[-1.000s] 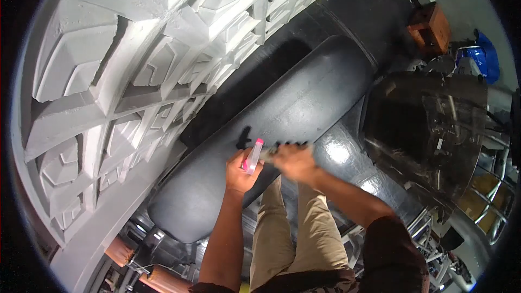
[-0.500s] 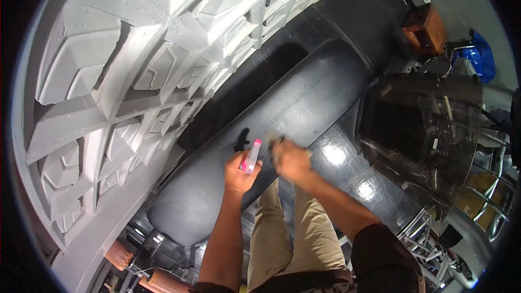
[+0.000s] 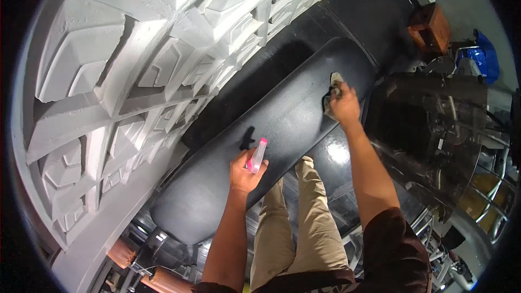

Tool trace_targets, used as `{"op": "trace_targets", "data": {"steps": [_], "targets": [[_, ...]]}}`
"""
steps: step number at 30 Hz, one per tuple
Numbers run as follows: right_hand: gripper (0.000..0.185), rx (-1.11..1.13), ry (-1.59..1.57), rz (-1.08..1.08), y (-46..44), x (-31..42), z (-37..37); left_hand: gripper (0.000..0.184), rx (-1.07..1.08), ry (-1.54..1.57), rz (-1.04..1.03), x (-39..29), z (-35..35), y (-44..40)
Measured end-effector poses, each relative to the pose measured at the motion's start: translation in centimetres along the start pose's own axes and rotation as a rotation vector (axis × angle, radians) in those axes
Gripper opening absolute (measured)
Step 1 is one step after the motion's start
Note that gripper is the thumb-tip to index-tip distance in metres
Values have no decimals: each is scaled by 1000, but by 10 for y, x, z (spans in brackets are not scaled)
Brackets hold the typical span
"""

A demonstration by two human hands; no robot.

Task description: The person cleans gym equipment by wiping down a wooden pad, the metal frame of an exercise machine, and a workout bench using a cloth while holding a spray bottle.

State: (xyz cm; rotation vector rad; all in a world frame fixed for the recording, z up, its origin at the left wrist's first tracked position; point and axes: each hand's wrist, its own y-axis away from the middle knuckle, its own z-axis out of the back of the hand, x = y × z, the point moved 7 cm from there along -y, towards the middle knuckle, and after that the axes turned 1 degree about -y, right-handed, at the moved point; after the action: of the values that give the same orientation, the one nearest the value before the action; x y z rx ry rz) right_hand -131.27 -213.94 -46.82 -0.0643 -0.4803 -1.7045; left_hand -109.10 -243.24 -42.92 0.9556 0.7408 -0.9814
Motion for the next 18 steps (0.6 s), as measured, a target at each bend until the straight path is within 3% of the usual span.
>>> {"op": "trace_targets", "data": {"steps": [2,4,6,8,11,13,14,15,17,18], "targets": [[43,85,26,38,26,23,-15,30,-4,-24,-31,-4,-1,-1],[45,207,66,294,86,57,-51,29,-54,12,-58,-6,0,-3],[50,472,167,544,163,91,-85,29,-74,45,-77,-1,-1,-5],[46,491,190,868,234,110,-97,29,-58,80,-84,12,-5,-3],[41,410,65,1068,267,108,-101,30,-63,27,-74,6,-3,-3],[34,436,166,1060,228,106,-85,30,-58,38,-103,3,-4,-4],[37,372,41,1000,193,95,-82,30,-53,41,-115,2,-3,-3],[32,326,114,909,154,86,-68,30,-54,50,-99,1,-2,-3],[29,284,184,454,66,57,-32,30,-60,73,-64,-1,0,-2],[33,95,-7,354,33,30,-12,30,-55,58,-59,-2,0,-2]]}}
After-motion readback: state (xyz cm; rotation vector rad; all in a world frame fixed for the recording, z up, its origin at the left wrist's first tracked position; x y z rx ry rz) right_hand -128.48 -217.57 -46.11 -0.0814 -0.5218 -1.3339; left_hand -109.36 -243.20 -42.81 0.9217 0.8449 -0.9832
